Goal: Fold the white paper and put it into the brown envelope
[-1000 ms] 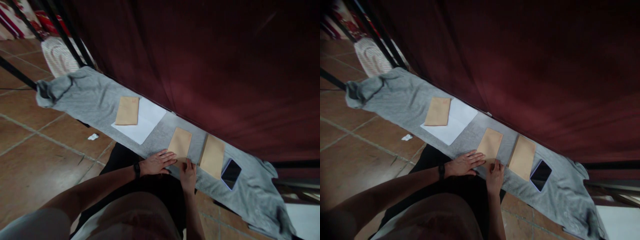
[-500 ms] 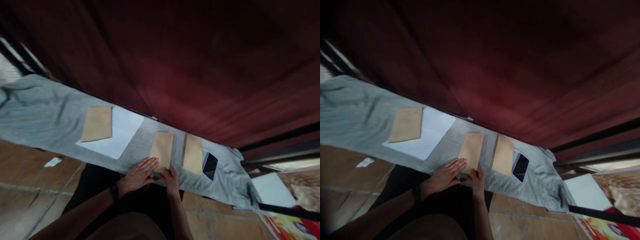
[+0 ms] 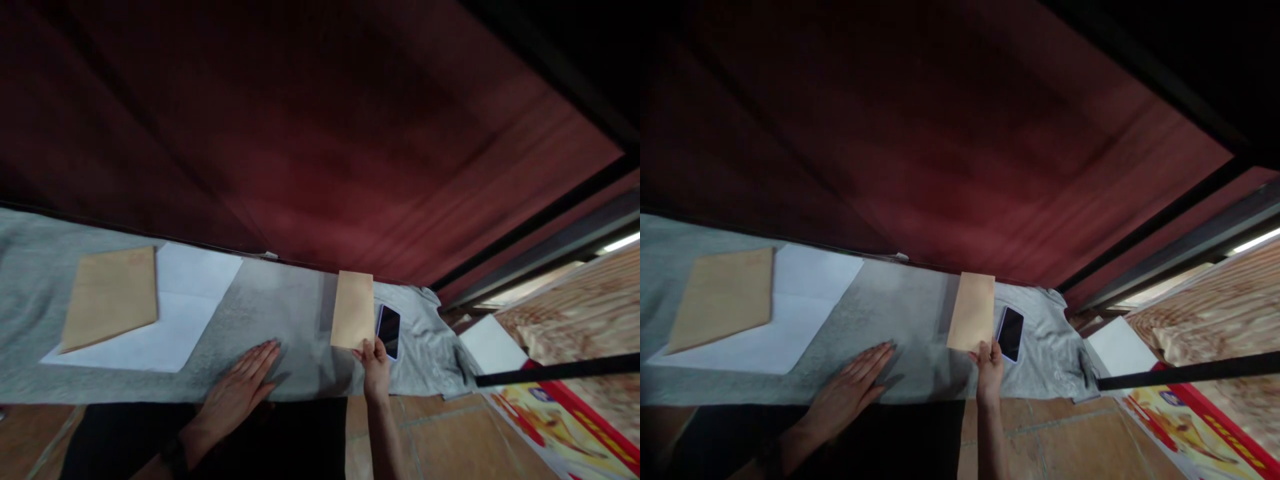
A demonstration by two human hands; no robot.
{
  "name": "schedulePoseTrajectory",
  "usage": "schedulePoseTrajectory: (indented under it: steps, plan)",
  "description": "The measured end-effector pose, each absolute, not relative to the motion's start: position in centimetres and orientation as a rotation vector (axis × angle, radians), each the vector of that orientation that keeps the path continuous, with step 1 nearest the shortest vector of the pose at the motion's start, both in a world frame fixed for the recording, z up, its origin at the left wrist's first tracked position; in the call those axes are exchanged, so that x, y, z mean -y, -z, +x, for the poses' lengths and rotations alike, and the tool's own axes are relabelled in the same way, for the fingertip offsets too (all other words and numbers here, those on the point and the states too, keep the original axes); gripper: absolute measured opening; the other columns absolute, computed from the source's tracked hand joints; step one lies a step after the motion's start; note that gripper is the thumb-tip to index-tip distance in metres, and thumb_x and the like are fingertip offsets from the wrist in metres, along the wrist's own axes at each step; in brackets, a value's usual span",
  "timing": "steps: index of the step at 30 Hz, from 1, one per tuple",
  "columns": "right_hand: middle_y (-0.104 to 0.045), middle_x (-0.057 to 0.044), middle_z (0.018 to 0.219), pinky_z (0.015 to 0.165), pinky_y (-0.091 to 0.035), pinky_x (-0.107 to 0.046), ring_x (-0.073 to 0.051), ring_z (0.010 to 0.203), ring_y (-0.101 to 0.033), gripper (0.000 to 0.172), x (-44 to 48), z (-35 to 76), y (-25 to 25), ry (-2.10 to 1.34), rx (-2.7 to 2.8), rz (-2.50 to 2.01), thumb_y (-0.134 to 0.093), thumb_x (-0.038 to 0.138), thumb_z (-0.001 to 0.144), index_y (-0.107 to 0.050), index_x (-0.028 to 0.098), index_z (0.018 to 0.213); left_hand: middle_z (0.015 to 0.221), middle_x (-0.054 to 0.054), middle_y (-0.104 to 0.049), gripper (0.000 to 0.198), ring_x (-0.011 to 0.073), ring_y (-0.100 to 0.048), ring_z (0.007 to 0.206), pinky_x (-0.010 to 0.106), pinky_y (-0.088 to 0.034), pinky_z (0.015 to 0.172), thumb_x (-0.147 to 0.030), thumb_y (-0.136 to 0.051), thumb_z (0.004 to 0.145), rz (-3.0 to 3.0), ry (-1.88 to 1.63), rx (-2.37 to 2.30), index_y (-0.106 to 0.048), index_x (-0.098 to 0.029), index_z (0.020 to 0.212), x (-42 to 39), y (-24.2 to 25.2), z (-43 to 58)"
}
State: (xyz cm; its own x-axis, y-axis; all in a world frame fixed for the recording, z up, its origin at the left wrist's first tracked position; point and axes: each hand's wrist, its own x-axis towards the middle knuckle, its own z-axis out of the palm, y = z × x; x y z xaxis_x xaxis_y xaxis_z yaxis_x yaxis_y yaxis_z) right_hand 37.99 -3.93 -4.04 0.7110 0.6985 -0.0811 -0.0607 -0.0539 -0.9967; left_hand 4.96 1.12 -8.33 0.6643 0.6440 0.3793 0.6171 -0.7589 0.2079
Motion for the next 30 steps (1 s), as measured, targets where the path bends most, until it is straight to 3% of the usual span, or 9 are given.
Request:
schedulePoseTrajectory:
  steps: [10,16,23,27,30]
  plan:
    - [-0.066,0.000,0.077,0.060,-0.059,-0.033,-0.018,0.060,-0.067,0.056,3.5,40.4,5.7,-0.630,0.397,-1.578,-0.074,0.061,0.064,-0.058,0.019,0.099,0.152,0.006,-0.049,0.057,0.0229,-0.050,0.137,0.037,-0.042,0.112,-0.049,-0.046,0.100,2.909,-0.729,-1.042,-0.041,-0.024,0.152,-1.1,8.2,5.1]
    - [-0.061,0.003,0.076,0.055,-0.059,-0.031,-0.016,0.056,-0.065,0.053,3.6,40.6,5.2,-0.530,0.512,-1.716,-0.069,0.058,0.071,-0.055,0.020,0.104,0.152,0.006,-0.049,0.056,0.0232,-0.051,0.136,0.037,-0.042,0.112,-0.050,-0.046,0.100,2.966,-0.701,-1.056,-0.044,-0.023,0.149,-1.2,8.2,5.0]
    - [-0.062,-0.008,0.101,0.050,-0.055,-0.028,-0.019,0.072,-0.064,0.060,4.1,40.4,4.9,-0.302,0.698,-1.943,-0.062,0.061,0.077,-0.058,0.017,0.118,0.153,0.005,-0.049,0.057,0.0213,-0.049,0.137,0.035,-0.038,0.115,-0.050,-0.047,0.100,2.950,-0.754,-1.048,-0.043,-0.024,0.150,-1.1,8.5,5.1]
    - [-0.056,-0.019,0.118,0.070,-0.056,-0.042,-0.026,0.082,-0.062,0.061,4.7,39.5,4.2,-0.040,0.863,-2.108,-0.049,0.061,0.087,-0.059,0.014,0.124,0.155,0.004,-0.045,0.055,0.0210,-0.045,0.141,0.037,-0.035,0.117,-0.042,-0.045,0.101,2.915,-0.693,-1.149,-0.040,-0.024,0.152,-0.9,7.5,5.0]
    - [-0.055,-0.018,0.121,0.074,-0.054,-0.046,-0.025,0.075,-0.061,0.060,4.9,38.1,4.1,0.009,1.014,-2.074,-0.046,0.063,0.090,-0.059,0.018,0.127,0.156,0.010,-0.042,0.056,0.0261,-0.037,0.146,0.045,-0.031,0.119,-0.036,-0.042,0.101,2.745,-0.779,-1.536,-0.037,-0.017,0.153,-1.9,6.9,4.2]
